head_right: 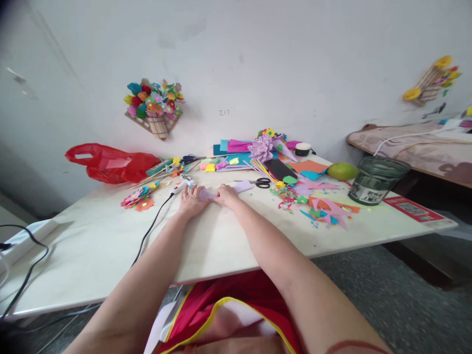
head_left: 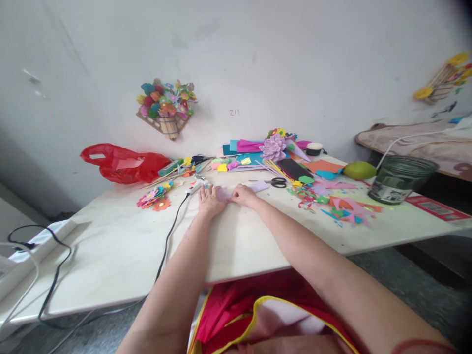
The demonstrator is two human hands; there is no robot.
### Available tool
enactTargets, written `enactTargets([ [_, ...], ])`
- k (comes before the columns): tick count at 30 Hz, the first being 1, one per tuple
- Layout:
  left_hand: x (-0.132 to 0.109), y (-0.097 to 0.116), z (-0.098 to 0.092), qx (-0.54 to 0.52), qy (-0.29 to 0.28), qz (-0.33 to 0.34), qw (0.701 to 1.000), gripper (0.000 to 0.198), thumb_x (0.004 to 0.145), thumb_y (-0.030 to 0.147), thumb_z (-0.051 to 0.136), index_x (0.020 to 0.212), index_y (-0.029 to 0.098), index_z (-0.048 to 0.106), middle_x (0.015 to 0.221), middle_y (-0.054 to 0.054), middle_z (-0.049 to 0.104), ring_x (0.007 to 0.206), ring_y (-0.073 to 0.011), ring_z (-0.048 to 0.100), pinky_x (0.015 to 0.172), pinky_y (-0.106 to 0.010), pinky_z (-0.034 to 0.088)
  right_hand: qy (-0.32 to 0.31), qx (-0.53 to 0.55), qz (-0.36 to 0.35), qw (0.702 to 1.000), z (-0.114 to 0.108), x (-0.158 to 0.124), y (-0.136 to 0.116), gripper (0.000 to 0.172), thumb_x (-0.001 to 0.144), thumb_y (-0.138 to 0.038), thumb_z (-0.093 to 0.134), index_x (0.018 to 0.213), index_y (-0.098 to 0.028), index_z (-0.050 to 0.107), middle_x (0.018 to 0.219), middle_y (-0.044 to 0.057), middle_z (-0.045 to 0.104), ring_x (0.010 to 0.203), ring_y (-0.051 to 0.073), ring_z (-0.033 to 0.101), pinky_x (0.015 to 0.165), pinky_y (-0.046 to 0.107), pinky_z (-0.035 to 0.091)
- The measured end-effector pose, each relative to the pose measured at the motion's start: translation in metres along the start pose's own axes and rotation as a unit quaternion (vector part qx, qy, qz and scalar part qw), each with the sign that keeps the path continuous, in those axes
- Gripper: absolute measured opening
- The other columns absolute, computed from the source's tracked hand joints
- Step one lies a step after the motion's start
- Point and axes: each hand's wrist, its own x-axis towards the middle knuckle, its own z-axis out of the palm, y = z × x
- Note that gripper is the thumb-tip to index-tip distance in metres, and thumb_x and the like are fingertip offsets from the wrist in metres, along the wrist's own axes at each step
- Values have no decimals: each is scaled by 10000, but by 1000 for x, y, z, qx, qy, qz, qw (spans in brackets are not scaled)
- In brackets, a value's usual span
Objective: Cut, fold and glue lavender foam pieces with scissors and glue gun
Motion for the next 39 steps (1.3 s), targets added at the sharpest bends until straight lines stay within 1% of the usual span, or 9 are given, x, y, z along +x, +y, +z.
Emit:
enactTargets([
  [6, 3, 0, 6, 20, -44, -21, 999, 636, 755, 531, 388, 1336, 282, 317, 1469, -33, 152, 1317, -301, -140, 1049, -521, -9, 13, 16, -9, 1000, 3, 1, 4, 246, 708, -413, 623, 680, -171, 656, 858, 41, 617, 748, 133, 551, 618, 205, 369],
  [12, 6, 1, 6, 21, -77, -48, 996, 654, 760, 507, 369, 1369, 310, 234, 1479, -6, 82, 1292, -281, -210, 1022, -555, -87, 23, 50, -37, 998, 0, 3, 22, 188, 690, -336, 652, 663, -150, 652, 811, 26, 621, 707, 111, 540, 617, 188, 366],
  [17, 4, 2, 1, 31, -69, -54, 996, 668, 751, 504, 382, 1372, 316, 222, 1480, -12, 70, 1284, -299, -217, 1001, -576, -114, 35, 27, -37, 998, -4, 2, 34, 166, 697, -301, 642, 655, -142, 654, 816, 34, 627, 721, 118, 541, 631, 195, 359],
  [24, -1, 2, -2, 44, -53, -32, 997, 655, 763, 482, 372, 1375, 310, 212, 1479, -22, 71, 1293, -293, -203, 1004, -561, -124, 22, -9, -2, 1000, -7, 0, 25, 184, 705, -340, 628, 669, -161, 654, 846, 43, 637, 778, 148, 552, 664, 218, 369],
  [27, -1, 2, -2, 46, -55, -37, 997, 650, 766, 492, 356, 1374, 320, 205, 1479, -18, 75, 1293, -286, -204, 1005, -556, -124, 18, -33, 18, 999, -7, 0, 25, 201, 709, -376, 611, 693, -181, 657, 927, 49, 628, 890, 188, 539, 740, 249, 377],
  [31, 0, 2, -2, 45, -68, -51, 995, 647, 768, 501, 339, 1375, 324, 201, 1480, -19, 69, 1294, -283, -201, 1002, -554, -129, 18, -56, 40, 997, -2, 1, 29, 300, 739, -431, 554, 942, -227, 638, 1143, 49, 556, 1090, 226, 444, 908, 314, 320],
  [35, 1, 2, -1, 42, -74, -54, 995, 646, 770, 504, 332, 1376, 325, 197, 1480, -15, 61, 1295, -281, -200, 1001, -558, -123, -33, -77, 54, 995, 0, 1, 32, 511, 820, -449, 421, 1298, -271, 395, 1393, 43, 330, 1284, 241, 225, 1028, 413, 156],
  [37, 1, 2, 0, 41, -71, -57, 995, 645, 770, 505, 337, 1375, 326, 202, 1479, -10, 61, 1296, -282, -197, 1002, -561, -118, -45, -91, 52, 993, -1, 0, 30, 532, 838, -447, 389, 1340, -282, 332, 1442, 27, 232, 1326, 244, 106, 1048, 444, 60],
  [39, 2, 2, 2, 40, -67, -60, 995, 645, 768, 509, 342, 1373, 328, 208, 1479, -6, 68, 1296, -283, -195, 1001, -566, -114, -32, -104, 28, 994, -1, -1, 26, 511, 848, -414, 387, 1338, -280, 340, 1454, 13, 198, 1336, 227, 56, 1059, 420, 14],
])
